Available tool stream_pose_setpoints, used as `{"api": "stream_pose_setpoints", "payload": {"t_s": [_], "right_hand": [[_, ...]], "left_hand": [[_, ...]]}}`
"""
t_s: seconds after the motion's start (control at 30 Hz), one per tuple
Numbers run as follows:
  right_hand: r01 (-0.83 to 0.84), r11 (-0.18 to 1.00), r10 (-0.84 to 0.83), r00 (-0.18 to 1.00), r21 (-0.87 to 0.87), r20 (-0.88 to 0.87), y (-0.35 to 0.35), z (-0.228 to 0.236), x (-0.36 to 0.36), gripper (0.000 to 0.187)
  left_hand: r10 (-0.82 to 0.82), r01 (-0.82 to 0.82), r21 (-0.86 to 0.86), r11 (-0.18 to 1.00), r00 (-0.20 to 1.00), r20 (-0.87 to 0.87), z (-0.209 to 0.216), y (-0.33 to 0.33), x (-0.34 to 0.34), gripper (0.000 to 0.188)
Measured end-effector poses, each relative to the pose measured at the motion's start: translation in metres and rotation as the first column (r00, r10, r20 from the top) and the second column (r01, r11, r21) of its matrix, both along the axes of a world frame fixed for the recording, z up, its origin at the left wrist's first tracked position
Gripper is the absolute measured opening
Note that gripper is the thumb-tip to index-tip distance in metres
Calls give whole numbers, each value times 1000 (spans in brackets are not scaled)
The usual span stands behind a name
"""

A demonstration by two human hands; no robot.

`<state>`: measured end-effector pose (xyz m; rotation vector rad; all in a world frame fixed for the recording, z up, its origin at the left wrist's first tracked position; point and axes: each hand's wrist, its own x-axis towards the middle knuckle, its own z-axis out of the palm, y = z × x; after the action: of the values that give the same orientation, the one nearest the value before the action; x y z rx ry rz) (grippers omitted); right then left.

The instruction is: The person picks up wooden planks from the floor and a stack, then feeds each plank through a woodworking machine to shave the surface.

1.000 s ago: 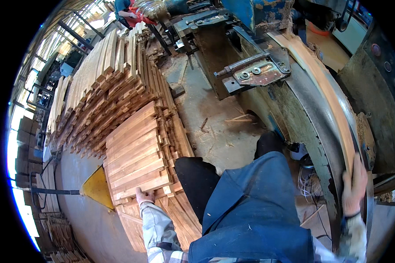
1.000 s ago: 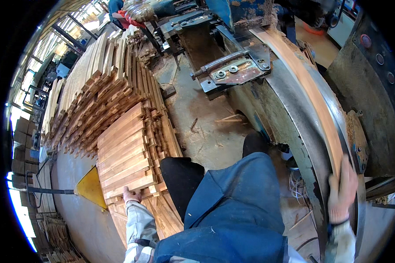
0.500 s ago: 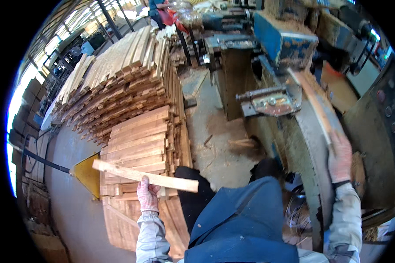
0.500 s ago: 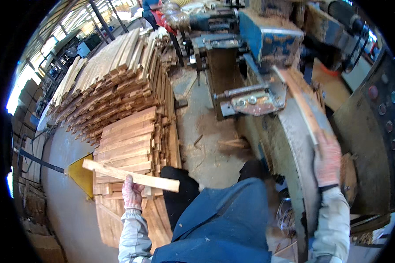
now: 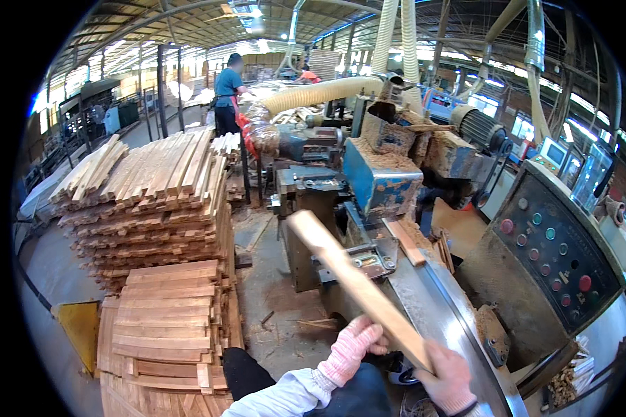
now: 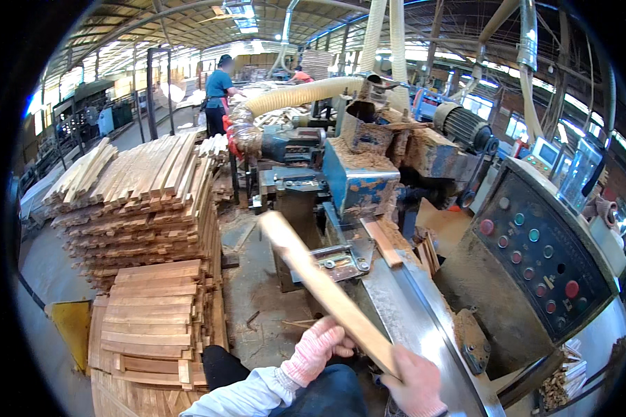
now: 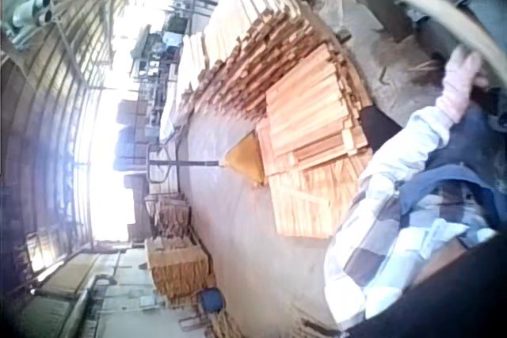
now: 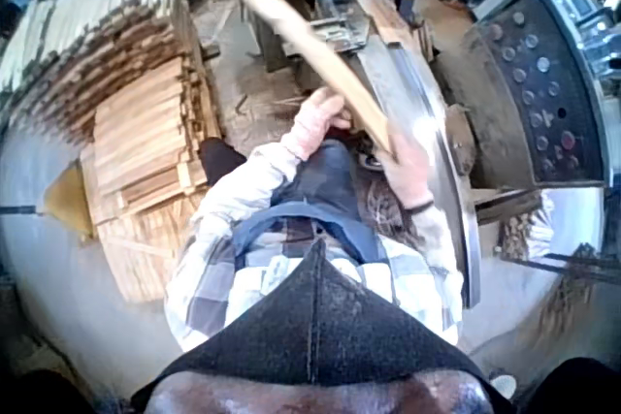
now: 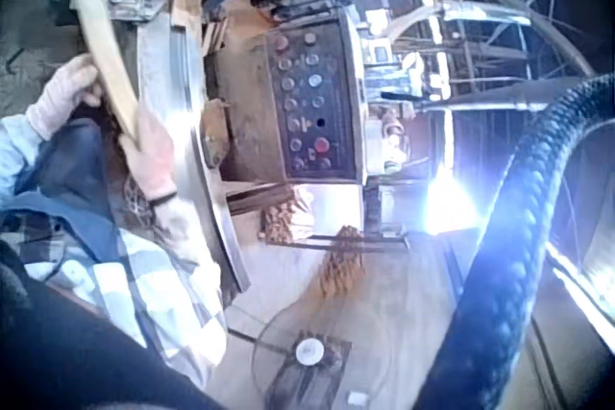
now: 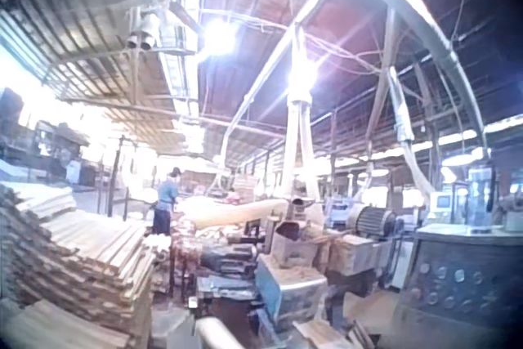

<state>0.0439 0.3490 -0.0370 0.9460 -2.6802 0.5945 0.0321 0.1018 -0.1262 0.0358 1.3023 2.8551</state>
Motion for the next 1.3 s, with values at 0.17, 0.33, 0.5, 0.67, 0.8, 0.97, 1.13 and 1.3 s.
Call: {"api": "stream_pose_setpoints", "payload": {"t_s": [0.17, 0.33, 0.5, 0.67, 0.8, 0.97, 1.13, 1.3], "right_hand": [[399, 905, -402, 915, 146, -10, 111, -4, 81, 61], [431, 895, -402, 891, 113, -211, 124, -14, 68, 59], [381, 918, -388, 801, -113, -455, 100, -57, -47, 71], [234, 936, -335, 818, -263, -468, 11, -48, -192, 64], [263, 920, -364, 848, -291, -384, -22, -43, -206, 62], [206, 951, -289, 861, -232, -418, 15, -56, -119, 65], [402, 914, -381, 894, 49, -237, 104, -43, 20, 67], [384, 906, -339, 910, 176, -238, 97, -14, 22, 47]], "left_hand": [[168, -145, -129, 981, 966, 197, -39, -43, 12, 56], [504, -494, -127, 860, 785, 361, -108, -137, 66, 54], [794, -840, -79, 538, 473, 382, -147, -219, 154, 15], [917, -948, -287, 135, 9, 399, -231, -331, 270, 19], [786, -779, -627, 12, -380, 488, -259, -391, 282, 52], [743, -872, -448, 198, -164, 649, -277, -437, 302, 57], [810, -868, -409, 282, -14, 587, -280, -447, 296, 65], [866, -845, -489, 216, -67, 496, -258, -429, 316, 73]]}}
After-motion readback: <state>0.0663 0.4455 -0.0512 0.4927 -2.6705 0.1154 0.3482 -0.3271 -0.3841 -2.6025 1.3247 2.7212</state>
